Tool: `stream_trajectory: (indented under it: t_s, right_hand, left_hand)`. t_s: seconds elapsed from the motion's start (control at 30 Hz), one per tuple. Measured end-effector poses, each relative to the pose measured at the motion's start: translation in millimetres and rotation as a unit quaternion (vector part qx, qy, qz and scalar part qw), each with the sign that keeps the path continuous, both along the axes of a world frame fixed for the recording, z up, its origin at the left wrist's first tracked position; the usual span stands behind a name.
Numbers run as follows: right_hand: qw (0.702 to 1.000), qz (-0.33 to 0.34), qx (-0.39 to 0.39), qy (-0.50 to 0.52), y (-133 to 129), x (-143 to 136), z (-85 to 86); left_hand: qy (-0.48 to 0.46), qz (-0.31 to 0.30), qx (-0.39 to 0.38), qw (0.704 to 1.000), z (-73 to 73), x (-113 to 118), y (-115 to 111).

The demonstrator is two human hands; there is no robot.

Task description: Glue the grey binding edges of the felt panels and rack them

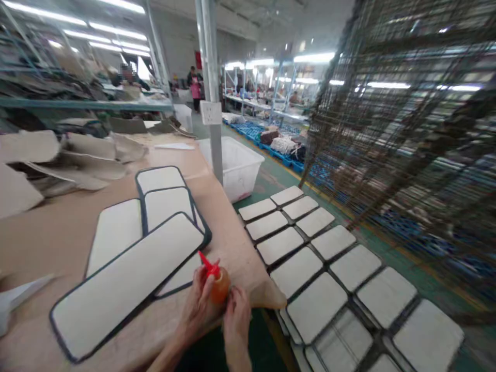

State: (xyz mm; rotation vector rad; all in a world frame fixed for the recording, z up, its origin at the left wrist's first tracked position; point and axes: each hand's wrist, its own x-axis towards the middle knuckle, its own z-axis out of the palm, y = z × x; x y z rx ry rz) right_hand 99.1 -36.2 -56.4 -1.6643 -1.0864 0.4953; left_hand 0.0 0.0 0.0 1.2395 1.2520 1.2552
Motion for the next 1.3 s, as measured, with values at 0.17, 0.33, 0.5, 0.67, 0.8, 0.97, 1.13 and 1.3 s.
stream_trajectory:
  t_s: [0.17, 0.33, 0.5, 0.67, 0.8, 0.97, 1.13, 1.3]
  right_hand:
    - [0.999, -0.016, 0.04, 0.019, -14.5, -17.9, 19.6]
    - [0.996, -0.026, 0.068, 0.046, 15.8, -17.1, 33.6]
    - [0.996, 0.016, 0.074, 0.042, 40.0, -6.3, 41.4]
    - [0.994, 0.028, 0.102, 0.016, 20.6, -9.0, 53.7]
    - [0.99, 0.025, 0.14, -0.02, 10.0, -13.2, 56.7]
    - [0.99, 0.034, 0.136, -0.037, 17.6, -8.6, 54.0]
    - [0.991, 0.031, 0.124, -0.046, 17.3, -7.5, 52.9]
    - [0.992, 0.019, 0.117, -0.046, 14.7, -12.4, 49.9]
  left_hand:
    - [0.002, 0.023, 0.034, 0.999, 12.5, -4.0, -3.5]
    - [-0.03, 0.051, -0.026, 0.998, 12.1, -1.4, -9.7]
    - [-0.097, 0.098, -0.039, 0.99, 5.6, 5.1, -20.6]
    - [-0.086, 0.078, -0.049, 0.992, 8.3, 0.2, -17.5]
    - [-0.053, -0.004, -0.012, 0.998, 13.9, -13.2, -7.4]
    - [0.064, -0.111, 0.058, 0.99, 24.7, -29.2, 9.2]
    - [0.13, -0.176, 0.08, 0.973, 27.3, -33.2, 25.8]
    - [0.136, -0.196, 0.071, 0.968, 35.6, -32.2, 22.6]
